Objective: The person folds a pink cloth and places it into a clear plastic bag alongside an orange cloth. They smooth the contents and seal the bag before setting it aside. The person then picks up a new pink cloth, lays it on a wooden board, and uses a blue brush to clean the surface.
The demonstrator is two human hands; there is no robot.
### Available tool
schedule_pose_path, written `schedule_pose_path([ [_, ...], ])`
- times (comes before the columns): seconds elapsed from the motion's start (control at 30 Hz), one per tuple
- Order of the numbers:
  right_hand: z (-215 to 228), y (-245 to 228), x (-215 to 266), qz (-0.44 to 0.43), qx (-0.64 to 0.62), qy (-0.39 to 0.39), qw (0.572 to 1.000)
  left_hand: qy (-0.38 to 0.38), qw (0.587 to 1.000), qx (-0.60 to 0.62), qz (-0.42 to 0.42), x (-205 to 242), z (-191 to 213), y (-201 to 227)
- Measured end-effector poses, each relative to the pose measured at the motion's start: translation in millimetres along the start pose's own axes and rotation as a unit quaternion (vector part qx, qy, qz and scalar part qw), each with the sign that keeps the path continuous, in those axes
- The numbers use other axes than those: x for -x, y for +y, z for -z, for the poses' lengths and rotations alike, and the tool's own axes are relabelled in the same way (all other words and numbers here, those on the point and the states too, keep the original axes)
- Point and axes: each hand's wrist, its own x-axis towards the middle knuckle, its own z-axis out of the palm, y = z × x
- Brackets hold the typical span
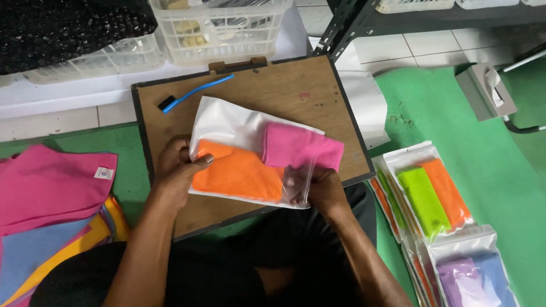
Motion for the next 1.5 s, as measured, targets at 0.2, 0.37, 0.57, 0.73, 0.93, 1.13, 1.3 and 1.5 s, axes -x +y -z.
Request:
schedule_pose_path([
  [0.2, 3.7, 19.9, -8.9, 0.021, 0.076, 0.016, 0.997, -0.008, 1.0, -0.001, -0.013, 17.9, -11.4, 3.0],
  [0.37, 1.5, 28.7, -8.0, 0.037, 0.075, 0.019, 0.996, 0.012, 1.0, -0.002, -0.004, 14.2, -7.1, 8.1],
  [0.57, 10.9, 10.9, 5.3, 0.061, 0.134, 0.038, 0.988, 0.062, 0.998, 0.013, -0.019, 21.1, -17.8, 28.9],
  [0.73, 56.9, 57.8, -12.0, 0.078, 0.196, 0.035, 0.977, 0.094, 0.995, 0.01, -0.031, 19.3, -15.8, 27.7],
  [0.93, 40.6, 18.2, 3.6, 0.06, 0.172, 0.03, 0.983, 0.093, 0.991, -0.075, -0.054, 22.7, -10.5, 29.2],
  [1.13, 52.0, 36.5, 3.2, 0.038, 0.158, 0.045, 0.986, 0.138, 0.945, -0.283, -0.093, 7.5, 21.0, 8.4],
  [1.3, 53.2, 30.4, 5.3, 0.021, 0.152, 0.027, 0.988, 0.148, 0.942, -0.288, -0.085, 5.4, 19.3, 14.0],
  [1.5, 54.0, 15.7, 20.1, -0.008, 0.173, 0.03, 0.984, 0.177, 0.921, -0.332, -0.098, -2.6, 32.9, 14.0],
])
